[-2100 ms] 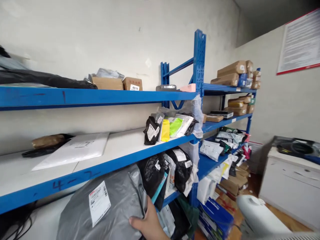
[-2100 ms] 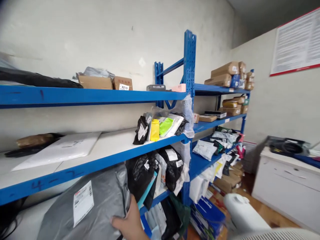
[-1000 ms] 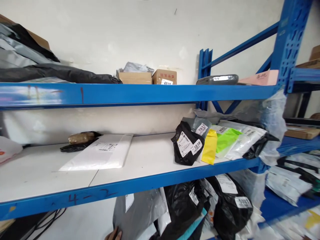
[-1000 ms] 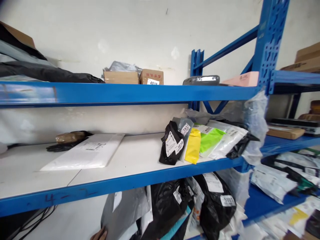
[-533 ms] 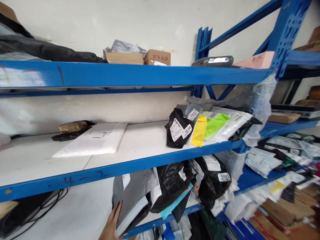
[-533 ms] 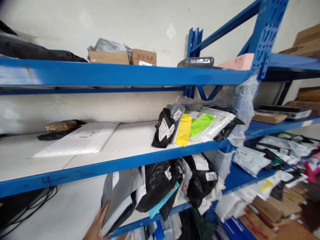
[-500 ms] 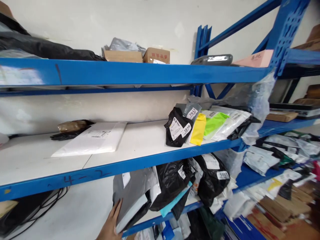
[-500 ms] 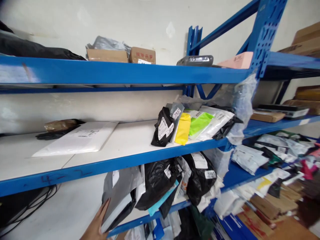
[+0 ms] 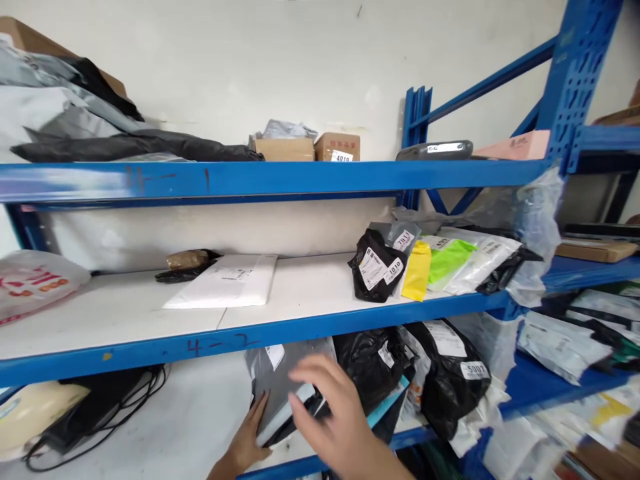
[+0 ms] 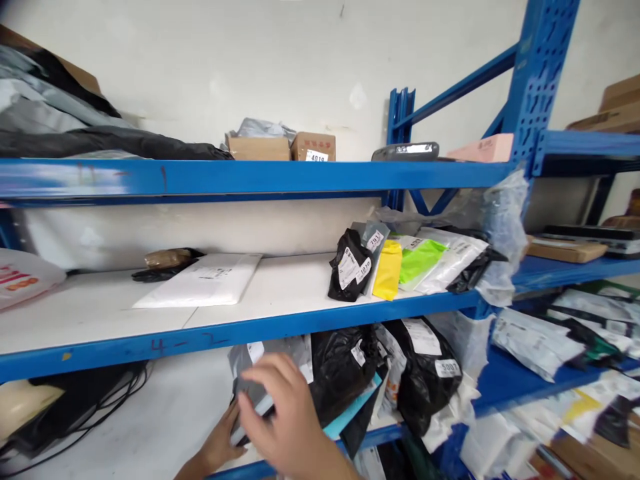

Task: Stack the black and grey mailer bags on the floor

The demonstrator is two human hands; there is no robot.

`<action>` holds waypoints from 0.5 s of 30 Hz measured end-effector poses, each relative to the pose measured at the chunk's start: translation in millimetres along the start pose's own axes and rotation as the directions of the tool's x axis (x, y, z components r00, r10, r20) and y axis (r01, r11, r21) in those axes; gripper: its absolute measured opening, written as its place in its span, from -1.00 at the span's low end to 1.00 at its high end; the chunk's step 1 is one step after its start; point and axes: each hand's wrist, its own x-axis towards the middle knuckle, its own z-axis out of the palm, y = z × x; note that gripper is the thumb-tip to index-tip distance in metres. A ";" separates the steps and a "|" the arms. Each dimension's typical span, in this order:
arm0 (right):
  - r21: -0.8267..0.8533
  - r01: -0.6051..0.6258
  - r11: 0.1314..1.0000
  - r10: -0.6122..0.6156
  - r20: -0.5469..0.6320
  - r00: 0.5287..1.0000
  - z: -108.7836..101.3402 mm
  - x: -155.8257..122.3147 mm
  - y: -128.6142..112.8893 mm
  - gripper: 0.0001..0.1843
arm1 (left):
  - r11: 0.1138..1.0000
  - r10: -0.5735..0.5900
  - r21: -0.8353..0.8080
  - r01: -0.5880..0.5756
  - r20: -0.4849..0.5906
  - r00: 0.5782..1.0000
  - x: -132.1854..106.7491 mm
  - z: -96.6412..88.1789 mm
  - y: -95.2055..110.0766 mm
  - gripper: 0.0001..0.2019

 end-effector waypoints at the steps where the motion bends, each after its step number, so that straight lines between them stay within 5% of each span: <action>1: -0.055 0.105 0.993 -0.103 0.035 0.994 4.8 36.6 -3.3 -0.78 | 1.000 -0.014 -0.002 0.014 -0.004 1.000 0.0 4.3 -1.6 0.11; 3: -0.213 0.135 0.968 -0.092 0.202 0.975 20.6 102.2 -4.6 -0.72 | 0.999 -0.050 0.003 0.050 -0.005 0.999 0.2 10.9 -3.0 0.12; 7: -0.609 0.109 0.786 0.261 0.486 0.834 64.7 178.0 11.1 -0.50 | 0.996 -0.084 0.040 0.084 -0.009 0.996 1.8 18.0 -7.9 0.11; 11: -0.665 0.188 0.723 0.284 0.534 0.796 91.0 193.5 26.9 -0.70 | 0.999 0.018 0.046 -0.018 -0.013 1.000 8.1 26.1 -30.6 0.05; 15: -0.707 0.106 0.700 0.305 0.429 0.850 88.3 194.9 29.8 -0.70 | 0.995 0.086 0.052 -0.086 0.007 0.996 19.8 40.1 -62.0 0.01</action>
